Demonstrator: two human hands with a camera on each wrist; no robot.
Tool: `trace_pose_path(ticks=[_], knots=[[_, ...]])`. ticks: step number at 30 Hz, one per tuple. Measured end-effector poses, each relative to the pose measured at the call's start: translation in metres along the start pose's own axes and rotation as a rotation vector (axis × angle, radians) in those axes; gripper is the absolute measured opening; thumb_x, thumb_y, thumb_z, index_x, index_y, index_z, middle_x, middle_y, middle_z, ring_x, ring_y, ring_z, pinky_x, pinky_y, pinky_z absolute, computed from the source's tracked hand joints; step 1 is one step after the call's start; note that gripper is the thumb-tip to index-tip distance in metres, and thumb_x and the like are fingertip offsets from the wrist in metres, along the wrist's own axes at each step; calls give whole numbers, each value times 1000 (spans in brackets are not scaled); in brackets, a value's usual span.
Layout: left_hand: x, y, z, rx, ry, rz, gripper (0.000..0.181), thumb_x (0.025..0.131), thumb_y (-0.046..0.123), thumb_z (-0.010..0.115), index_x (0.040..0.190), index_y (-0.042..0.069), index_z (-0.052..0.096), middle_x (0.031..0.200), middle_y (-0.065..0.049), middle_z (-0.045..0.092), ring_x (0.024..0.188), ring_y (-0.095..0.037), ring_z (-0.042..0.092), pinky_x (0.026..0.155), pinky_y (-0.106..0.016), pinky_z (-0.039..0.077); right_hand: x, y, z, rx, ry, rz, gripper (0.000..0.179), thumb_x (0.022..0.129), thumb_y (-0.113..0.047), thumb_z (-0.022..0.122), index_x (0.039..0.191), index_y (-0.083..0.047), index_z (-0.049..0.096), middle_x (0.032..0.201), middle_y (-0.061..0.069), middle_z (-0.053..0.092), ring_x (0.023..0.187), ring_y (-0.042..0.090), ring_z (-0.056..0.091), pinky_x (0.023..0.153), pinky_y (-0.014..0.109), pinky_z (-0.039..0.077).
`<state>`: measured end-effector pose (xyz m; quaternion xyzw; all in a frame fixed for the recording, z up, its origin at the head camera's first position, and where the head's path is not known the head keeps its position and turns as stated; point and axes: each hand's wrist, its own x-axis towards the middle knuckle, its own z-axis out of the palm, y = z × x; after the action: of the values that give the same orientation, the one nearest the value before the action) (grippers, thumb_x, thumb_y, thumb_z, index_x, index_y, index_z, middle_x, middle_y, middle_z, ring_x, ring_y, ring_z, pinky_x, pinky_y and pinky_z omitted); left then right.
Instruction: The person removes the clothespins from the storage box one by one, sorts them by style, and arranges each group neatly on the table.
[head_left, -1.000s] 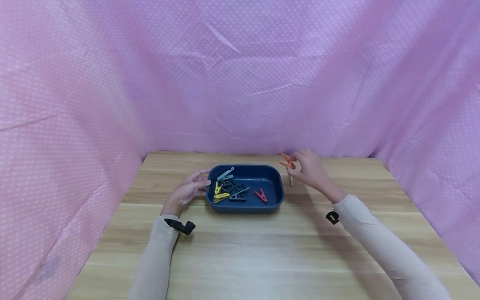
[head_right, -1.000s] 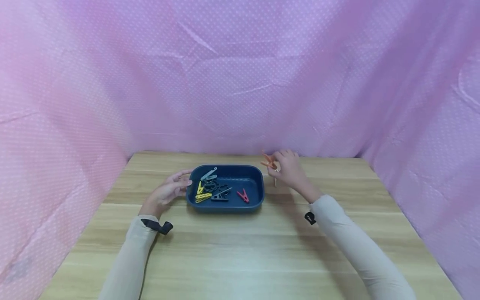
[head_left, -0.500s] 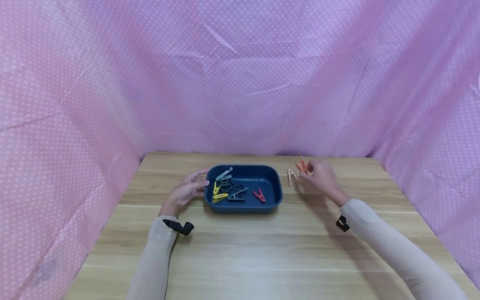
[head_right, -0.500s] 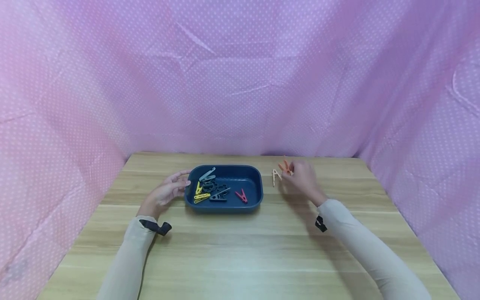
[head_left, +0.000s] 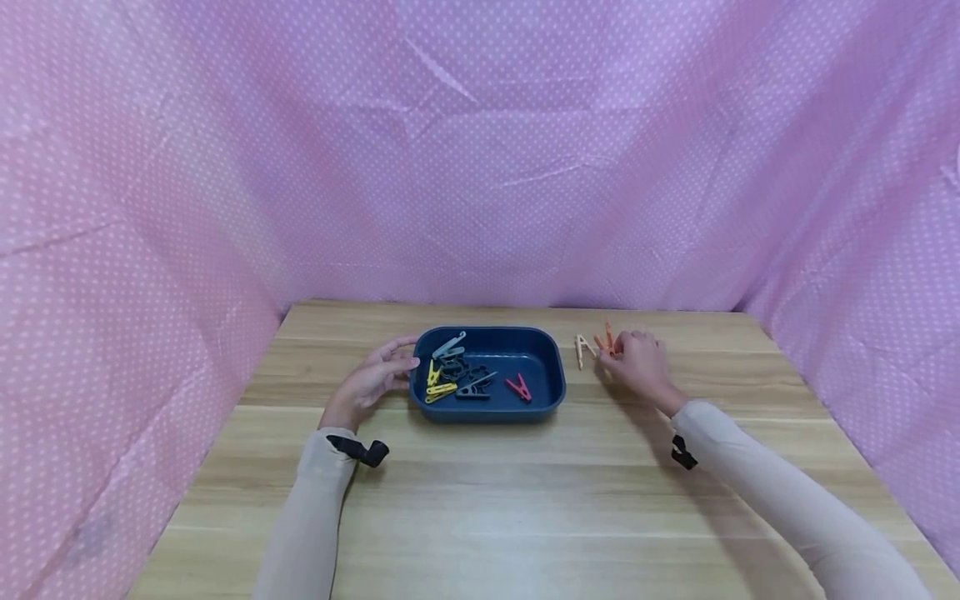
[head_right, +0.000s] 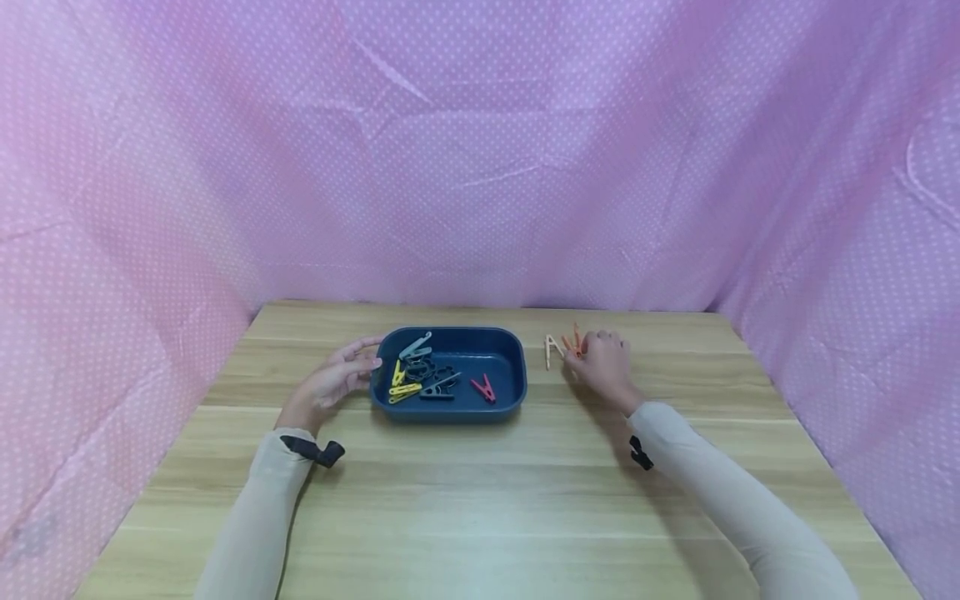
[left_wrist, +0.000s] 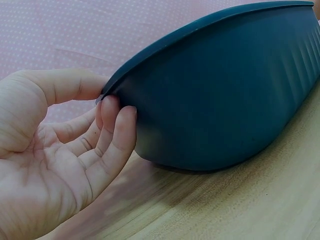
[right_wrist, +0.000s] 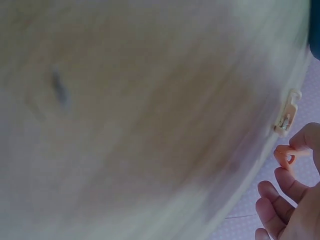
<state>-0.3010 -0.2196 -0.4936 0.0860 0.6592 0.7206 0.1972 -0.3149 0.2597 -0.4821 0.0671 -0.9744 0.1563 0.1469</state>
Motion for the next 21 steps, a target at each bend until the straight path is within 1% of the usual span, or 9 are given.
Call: trace_pose_path(ticks=[2, 6, 12, 15, 21], knots=[[0, 0, -1, 6, -5, -5, 58, 103, 7, 56, 156, 4, 31, 112, -1, 64, 91, -10, 66, 81, -29, 56, 0, 1, 1, -5, -15, 5, 29, 88, -30, 70, 84, -3, 64, 85, 17, 64, 84, 35, 55, 78, 49, 39], [1, 2, -1, 9, -4, -11, 58, 104, 8, 55, 156, 4, 31, 113, -1, 64, 91, -10, 66, 81, -30, 56, 1, 3, 3, -28, -19, 1, 28, 88, -30, 68, 82, -3, 63, 84, 17, 64, 84, 36, 56, 77, 50, 40], [0, 0, -1, 22, -5, 1, 56, 104, 9, 55, 155, 4, 32, 113, -1, 63, 92, -10, 66, 82, -30, 56, -3, 4, 8, -63, -13, -13, 31, 91, -31, 66, 76, -4, 61, 83, 17, 62, 83, 36, 55, 76, 49, 40], [-1, -1, -1, 19, 1, -10, 55, 104, 8, 55, 155, 5, 33, 113, -1, 64, 93, -11, 66, 82, -31, 56, -6, 4, 10, -79, -26, -15, 32, 92, -30, 65, 73, -5, 60, 82, 17, 60, 83, 36, 54, 74, 49, 39], [0, -2, 0, 19, 2, -7, 55, 104, 10, 55, 155, 6, 34, 113, -1, 64, 93, -11, 66, 82, -31, 56, -6, 5, 6, -55, -27, -19, 35, 93, -27, 67, 66, -6, 60, 74, 14, 58, 73, 33, 53, 69, 46, 36]])
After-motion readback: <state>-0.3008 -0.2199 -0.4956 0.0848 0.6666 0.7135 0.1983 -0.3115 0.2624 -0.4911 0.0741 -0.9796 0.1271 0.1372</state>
